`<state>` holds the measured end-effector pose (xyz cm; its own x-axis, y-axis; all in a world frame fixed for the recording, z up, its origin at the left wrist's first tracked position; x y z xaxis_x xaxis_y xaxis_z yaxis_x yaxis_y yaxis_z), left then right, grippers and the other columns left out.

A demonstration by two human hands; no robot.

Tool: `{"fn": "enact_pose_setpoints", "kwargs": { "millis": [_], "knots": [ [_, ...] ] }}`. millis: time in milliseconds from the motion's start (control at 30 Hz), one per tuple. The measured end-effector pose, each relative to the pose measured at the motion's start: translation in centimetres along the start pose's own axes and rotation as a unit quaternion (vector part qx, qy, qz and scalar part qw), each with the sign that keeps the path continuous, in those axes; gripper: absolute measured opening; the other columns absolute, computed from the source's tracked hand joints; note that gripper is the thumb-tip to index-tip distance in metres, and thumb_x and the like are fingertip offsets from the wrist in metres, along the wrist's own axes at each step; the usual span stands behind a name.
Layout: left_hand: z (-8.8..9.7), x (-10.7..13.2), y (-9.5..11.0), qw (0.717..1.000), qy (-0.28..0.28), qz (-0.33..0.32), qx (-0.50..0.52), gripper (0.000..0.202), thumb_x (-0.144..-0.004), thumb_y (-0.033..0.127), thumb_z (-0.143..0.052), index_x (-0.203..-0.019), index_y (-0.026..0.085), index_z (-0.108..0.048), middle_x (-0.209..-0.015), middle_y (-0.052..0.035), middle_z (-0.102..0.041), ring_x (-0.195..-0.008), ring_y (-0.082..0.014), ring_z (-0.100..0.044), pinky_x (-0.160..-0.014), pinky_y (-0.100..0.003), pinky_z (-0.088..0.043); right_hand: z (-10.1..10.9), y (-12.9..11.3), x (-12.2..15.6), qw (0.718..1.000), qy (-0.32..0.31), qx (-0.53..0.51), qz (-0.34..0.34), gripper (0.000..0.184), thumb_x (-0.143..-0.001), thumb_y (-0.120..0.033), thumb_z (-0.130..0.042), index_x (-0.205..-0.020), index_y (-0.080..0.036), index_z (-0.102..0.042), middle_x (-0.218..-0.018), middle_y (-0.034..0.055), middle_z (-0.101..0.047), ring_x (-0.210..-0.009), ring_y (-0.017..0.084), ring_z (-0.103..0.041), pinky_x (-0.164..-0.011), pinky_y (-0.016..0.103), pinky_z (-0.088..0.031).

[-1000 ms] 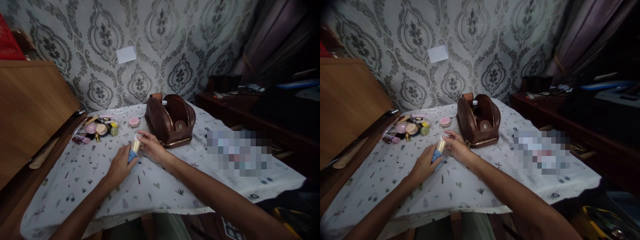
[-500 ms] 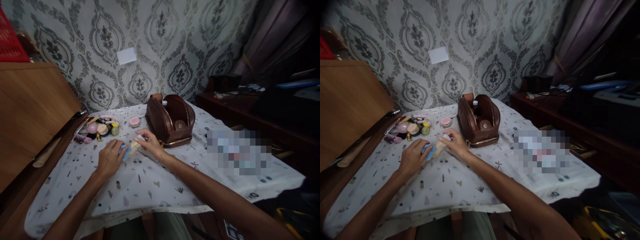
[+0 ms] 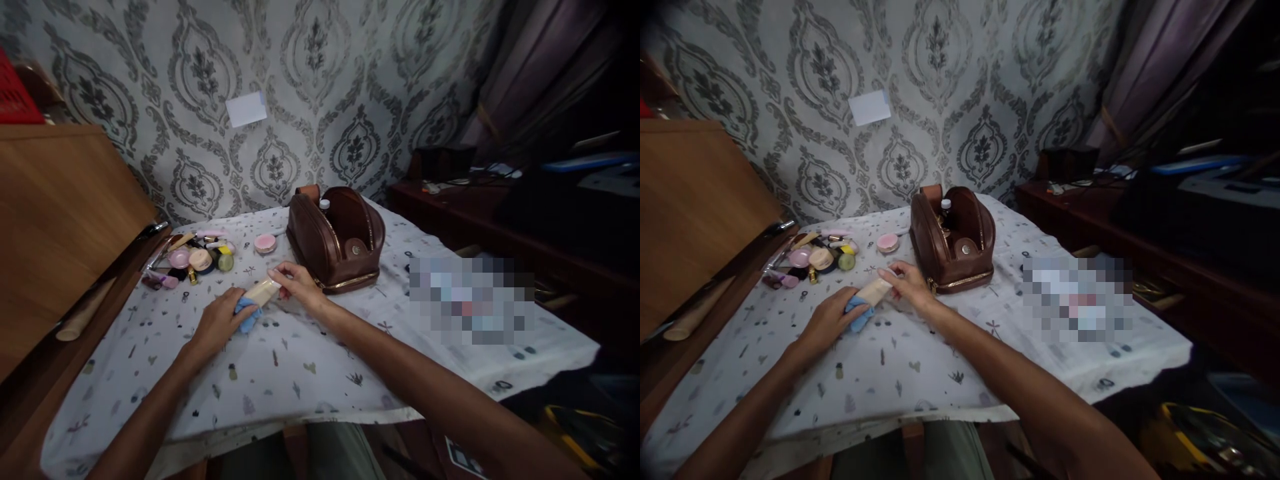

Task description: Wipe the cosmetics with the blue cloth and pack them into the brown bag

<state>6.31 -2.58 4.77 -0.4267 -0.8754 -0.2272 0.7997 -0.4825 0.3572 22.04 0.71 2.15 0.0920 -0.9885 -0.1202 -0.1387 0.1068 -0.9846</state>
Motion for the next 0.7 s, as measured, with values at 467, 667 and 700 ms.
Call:
{"fn": "enact_pose_setpoints", "kwargs": {
  "millis": [467, 667, 700],
  "knots": [
    [0.4, 0.7, -6.1, 0.839, 0.204, 0.215, 0.457, 0.051, -0.074, 0.065, -0.066, -0.061, 0.019, -0.049, -0.053, 0.0067, -0.043, -0.044, -0.0064, -0.035, -0.038, -0.017, -0.025, -0.8, 0.3, -0.1, 0.991, -0.048, -0.122, -0.018, 0.047, -0.064, -0.053, -0.081, -0.088, -0.017, -0.062, -0.07, -0.0031, -0.063, -0.054, 0.01, -0.061, -0.05, 0.022, -0.049],
    [-0.5, -0.3, -4.5, 0.78, 0.208, 0.21, 0.552, 0.052, -0.066, 0.065, -0.074, -0.081, 0.016, -0.062, -0.065, 0.0048, -0.057, -0.054, -0.0071, -0.052, -0.05, -0.016, -0.044, 0.2, -0.3, 0.0, 0.984, 0.005, -0.18, 0.005, 0.05, -0.059, -0.05, -0.085, -0.087, -0.019, -0.059, -0.078, -0.0043, -0.062, -0.057, 0.011, -0.065, -0.057, 0.025, -0.055],
    [-0.6, -0.5, -4.2, 0.784, 0.196, 0.201, 0.554, 0.05, -0.066, 0.062, -0.076, -0.082, 0.016, -0.063, -0.067, 0.0049, -0.059, -0.056, -0.0072, -0.054, -0.052, -0.016, -0.046, 0.2, -0.5, 0.0, 0.983, 0.005, -0.183, 0.006, 0.05, -0.059, -0.049, -0.086, -0.087, -0.019, -0.059, -0.078, -0.0046, -0.062, -0.057, 0.01, -0.065, -0.057, 0.025, -0.055]
  ]
}}
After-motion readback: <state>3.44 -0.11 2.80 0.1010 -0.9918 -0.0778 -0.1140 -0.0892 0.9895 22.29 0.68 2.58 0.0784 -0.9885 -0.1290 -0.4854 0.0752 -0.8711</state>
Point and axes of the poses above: each hand's wrist, its own x-axis away from the middle knuckle, its own z-axis out of the back of the hand, y = z × x, the point moved 10 cm from there along -x, towards the middle knuckle
